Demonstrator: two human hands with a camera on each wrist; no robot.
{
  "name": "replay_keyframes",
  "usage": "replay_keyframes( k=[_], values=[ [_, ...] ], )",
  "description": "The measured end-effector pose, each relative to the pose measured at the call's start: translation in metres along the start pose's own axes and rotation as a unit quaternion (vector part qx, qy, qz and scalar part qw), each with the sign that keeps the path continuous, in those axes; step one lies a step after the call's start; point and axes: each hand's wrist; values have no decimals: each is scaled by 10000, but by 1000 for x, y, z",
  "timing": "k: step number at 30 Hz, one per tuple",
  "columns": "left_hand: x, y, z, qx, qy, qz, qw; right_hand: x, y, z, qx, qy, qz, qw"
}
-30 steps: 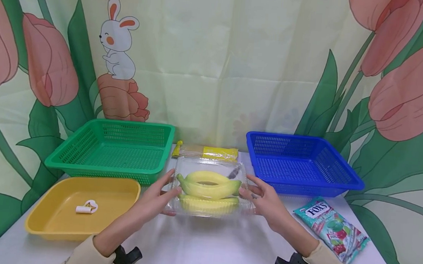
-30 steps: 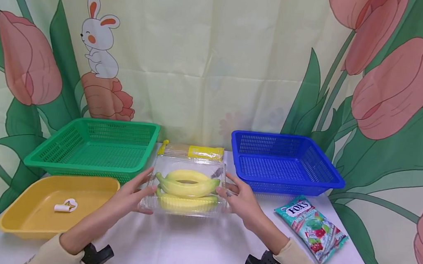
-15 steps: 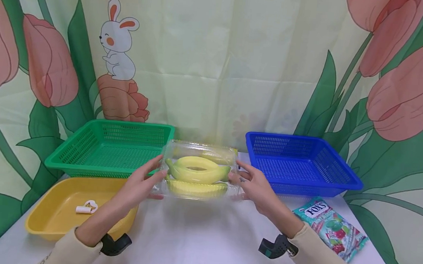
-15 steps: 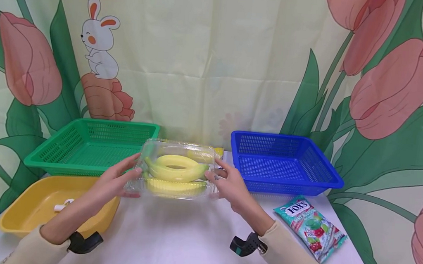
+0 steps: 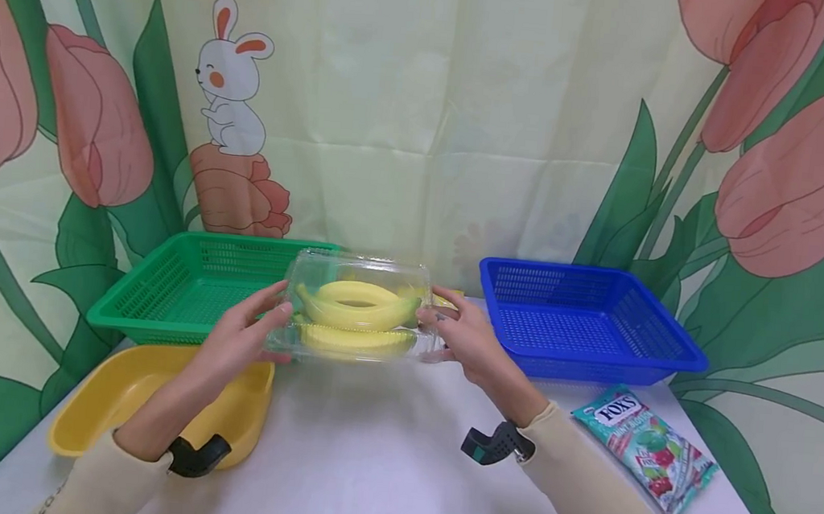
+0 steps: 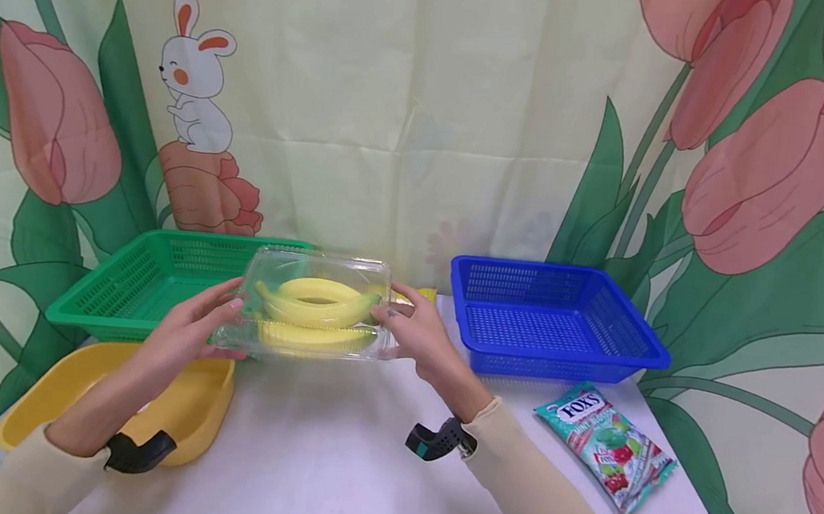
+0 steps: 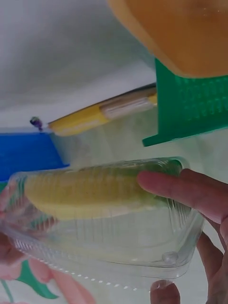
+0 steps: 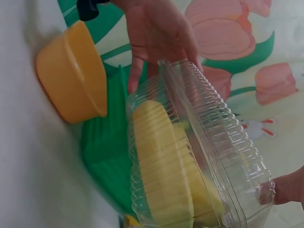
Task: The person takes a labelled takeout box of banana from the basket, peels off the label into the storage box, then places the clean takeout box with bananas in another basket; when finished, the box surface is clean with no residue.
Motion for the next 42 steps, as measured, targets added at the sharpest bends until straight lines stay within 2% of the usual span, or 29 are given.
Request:
replay_keyframes(
  k=[5, 10, 16, 22, 26, 31, 36, 42],
  values=[
    [-2, 10, 4, -28, -130, -177, 9998, -14, -11, 6, -168, -95, -85, 9998],
    [-8, 23, 7, -29, -183, -223, 9996, -29, -23, 13, -255, -152, -118, 9995],
    [-18, 41, 12, -146, -54, -307, 9994, -44, -40, 23, -340, -93, -43, 9994],
    [-25, 58, 18, -424, 14, -439, 9981, -57, -55, 32, -277, -158, -63, 9995],
    [-28, 71, 26, -794, -128, -601, 9949, -64, -66, 36, -297, -201, -83, 9993],
    [-27, 95, 41, -1634, -414, -1005, 9805, -73, -81, 39, -389, -258, -151, 9988],
    [-25, 125, 52, -2296, -364, -1296, 9639, -78, -98, 44, -463, -238, -126, 9986],
    [-27, 156, 60, -3405, -154, -1619, 9261, -81, -119, 51, -446, -221, -278, 9984]
  ],
)
Point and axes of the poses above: each hand's wrist, its own x-axis away from the middle knuckle, its own y-axis out of the back of the hand, z = x × y, and after that the axes turned 7 degrees about -y, right-handed
